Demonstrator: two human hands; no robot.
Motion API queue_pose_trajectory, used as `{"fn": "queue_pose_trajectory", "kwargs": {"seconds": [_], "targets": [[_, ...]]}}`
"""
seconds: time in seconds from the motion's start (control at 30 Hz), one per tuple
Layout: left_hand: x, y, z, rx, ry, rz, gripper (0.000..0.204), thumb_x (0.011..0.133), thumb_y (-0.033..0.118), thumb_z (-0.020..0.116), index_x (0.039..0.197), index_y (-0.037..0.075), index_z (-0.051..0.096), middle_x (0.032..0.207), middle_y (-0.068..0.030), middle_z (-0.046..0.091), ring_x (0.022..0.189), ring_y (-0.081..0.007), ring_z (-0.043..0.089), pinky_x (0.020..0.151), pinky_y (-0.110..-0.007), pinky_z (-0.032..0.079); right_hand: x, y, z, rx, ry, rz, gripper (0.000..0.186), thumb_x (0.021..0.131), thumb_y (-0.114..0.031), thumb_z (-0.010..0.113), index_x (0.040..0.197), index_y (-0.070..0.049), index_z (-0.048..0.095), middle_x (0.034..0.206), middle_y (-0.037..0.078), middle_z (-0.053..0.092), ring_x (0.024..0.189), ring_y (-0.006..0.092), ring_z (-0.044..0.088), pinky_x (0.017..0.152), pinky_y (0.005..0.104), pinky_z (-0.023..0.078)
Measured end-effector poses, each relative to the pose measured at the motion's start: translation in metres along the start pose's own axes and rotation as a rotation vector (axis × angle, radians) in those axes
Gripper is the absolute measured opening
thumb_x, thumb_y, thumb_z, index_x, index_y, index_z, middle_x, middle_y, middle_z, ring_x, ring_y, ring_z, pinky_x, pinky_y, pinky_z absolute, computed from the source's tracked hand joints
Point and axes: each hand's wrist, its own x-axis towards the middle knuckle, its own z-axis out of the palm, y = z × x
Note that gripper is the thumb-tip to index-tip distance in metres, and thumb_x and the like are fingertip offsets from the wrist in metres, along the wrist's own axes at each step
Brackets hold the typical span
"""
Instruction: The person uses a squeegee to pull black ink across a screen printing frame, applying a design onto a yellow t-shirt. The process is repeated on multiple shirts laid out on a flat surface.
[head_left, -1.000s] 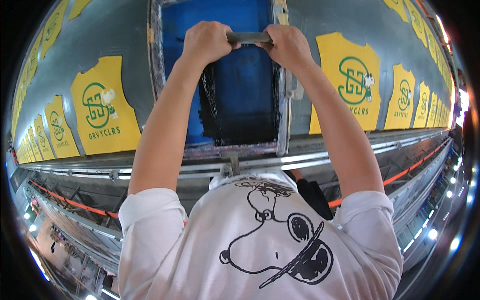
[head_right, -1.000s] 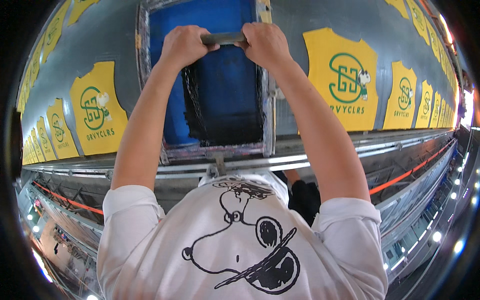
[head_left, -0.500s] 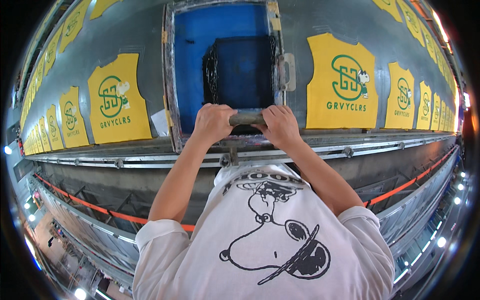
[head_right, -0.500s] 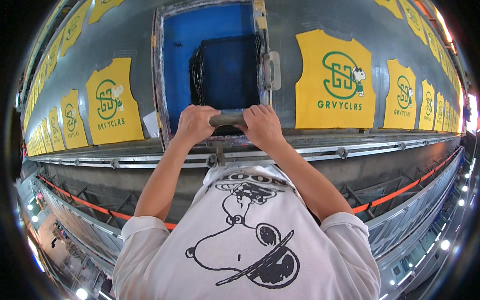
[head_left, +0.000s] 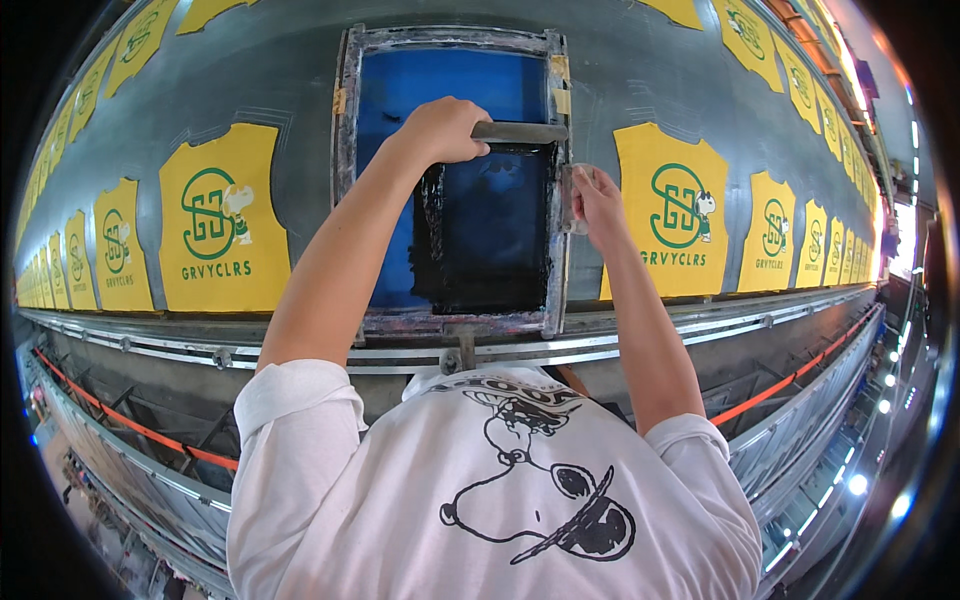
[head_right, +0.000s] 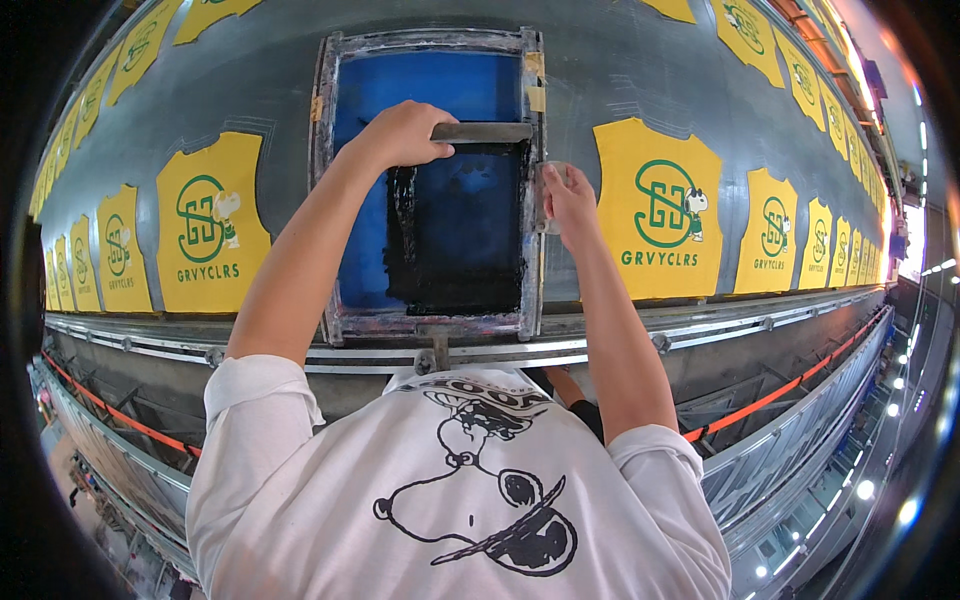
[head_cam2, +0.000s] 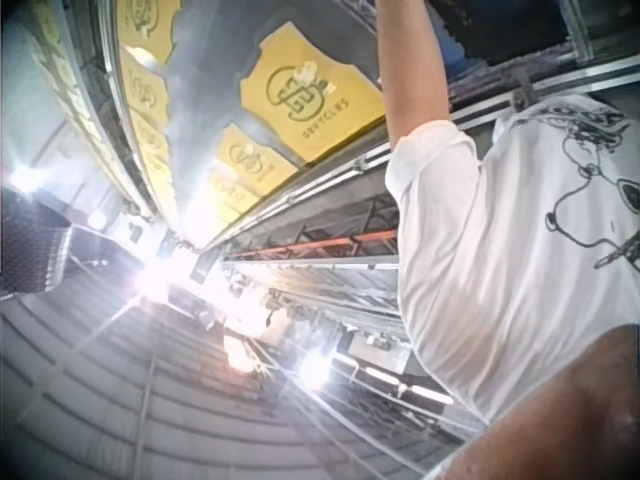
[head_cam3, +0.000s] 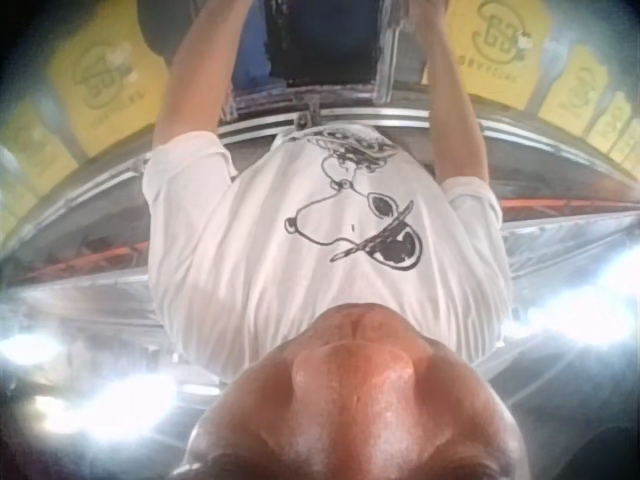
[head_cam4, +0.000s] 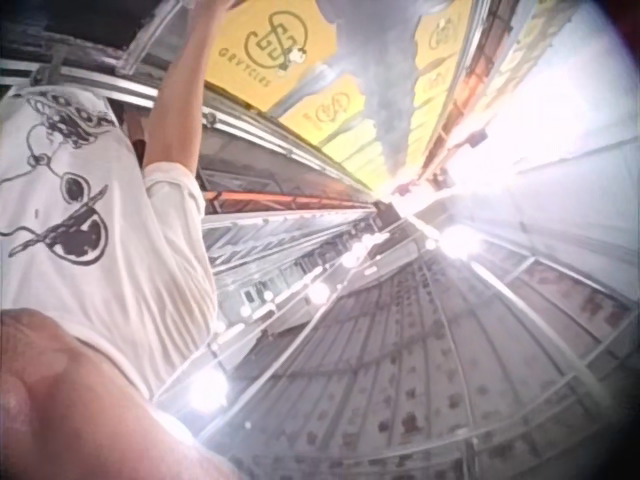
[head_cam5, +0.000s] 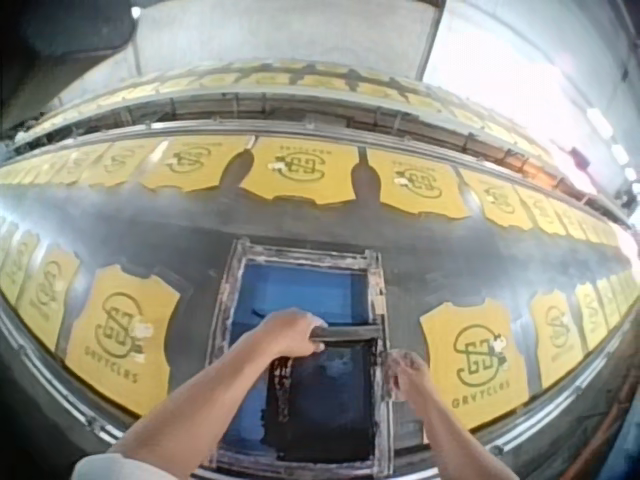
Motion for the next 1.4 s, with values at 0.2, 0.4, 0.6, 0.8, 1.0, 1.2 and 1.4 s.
{"fn": "queue_pose_trajectory", "kwargs": {"seconds": [0.2, 0.4, 0.6, 0.8, 1.0, 1.2, 1.4], "targets": [[-0.004, 0.018, 0.006, -0.049, 0.005, 0.025, 0.038, 0.091, 0.023, 0.071, 0.128, 0.017, 0.069, 0.116, -0.0117, 0.073, 0.108, -0.0321, 0.068, 0.095, -0.044, 0.053, -0.019, -0.031, 0.013, 0.044, 0.096, 0.08, 0.032, 0.1, -0.034, 0.069, 0.109, -0.004, 0.065, 0.068, -0.006, 0.047, 0.053, 0.0049, 0.04, 0.047, 0.0251, 0.031], [-0.086, 0.02, 0.095, -0.055, 0.483, 0.31, 0.045, 0.079, 0.007, 0.072, 0.124, 0.009, 0.066, 0.124, -0.0111, 0.067, 0.114, -0.0334, 0.063, 0.099, -0.045, 0.051, -0.022, -0.047, 0.019, -0.071, 0.205, -0.097, 0.03, 0.097, -0.026, 0.068, 0.107, 0.002, 0.072, 0.086, 0.007, 0.069, 0.074, 0.0145, 0.061, 0.067, 0.0321, 0.05], [-0.209, 0.065, 0.167, -0.012, 0.404, 0.305, 0.06, 0.074, 0.004, 0.071, 0.133, 0.007, 0.061, 0.139, -0.0095, 0.059, 0.13, -0.0306, 0.054, 0.109, -0.045, 0.043, -0.011, -0.035, 0.02, -0.19, 0.227, -0.319, 0.034, 0.098, -0.029, 0.065, 0.11, 0.002, 0.072, 0.089, 0.008, 0.071, 0.075, 0.0149, 0.062, 0.071, 0.0329, 0.051], [-0.244, 0.026, 0.138, -0.108, 0.339, 0.224, 0.065, 0.073, 0.005, 0.072, 0.136, 0.013, 0.061, 0.143, -0.0066, 0.059, 0.131, -0.0277, 0.054, 0.113, -0.044, 0.041, -0.056, -0.066, 0.076, -0.109, 0.358, -0.53, 0.035, 0.097, -0.026, 0.067, 0.121, 0.0, 0.069, 0.105, 0.009, 0.071, 0.085, 0.0156, 0.064, 0.077, 0.0312, 0.052], [-0.293, -0.083, 0.083, -0.146, 0.331, 0.232, 0.057, 0.067, 0.004, 0.073, 0.123, 0.006, 0.069, 0.128, -0.0141, 0.067, 0.12, -0.034, 0.062, 0.106, -0.043, 0.048, -0.107, -0.089, 0.205, -0.152, 0.301, -0.39, 0.043, 0.099, -0.03, 0.062, 0.131, -0.001, 0.063, 0.127, 0.021, 0.066, 0.119, 0.0328, 0.062, 0.102, 0.0418, 0.047], [-0.38, -0.194, 0.021, -0.173, 0.212, -0.009, 0.057, 0.066, 0.003, 0.081, 0.121, 0.006, 0.07, 0.128, -0.0126, 0.068, 0.121, -0.0339, 0.062, 0.106, -0.042, 0.047, -0.149, -0.091, 0.376, -0.116, 0.317, -0.335, 0.032, 0.097, -0.029, 0.062, 0.121, -0.009, 0.067, 0.091, 0.017, 0.072, 0.081, 0.0292, 0.069, 0.078, 0.0416, 0.053], [-0.404, -0.249, 0.01, 0.013, 0.192, 0.103, 0.056, 0.071, -0.005, 0.071, 0.126, 0.008, 0.069, 0.132, -0.0122, 0.067, 0.125, -0.0332, 0.06, 0.107, -0.041, 0.047, -0.155, -0.087, 0.436, -0.141, 0.31, -0.197, 0.032, 0.094, -0.03, 0.065, 0.121, -0.015, 0.066, 0.084, 0.016, 0.072, 0.077, 0.0314, 0.071, 0.076, 0.0426, 0.054]]}}
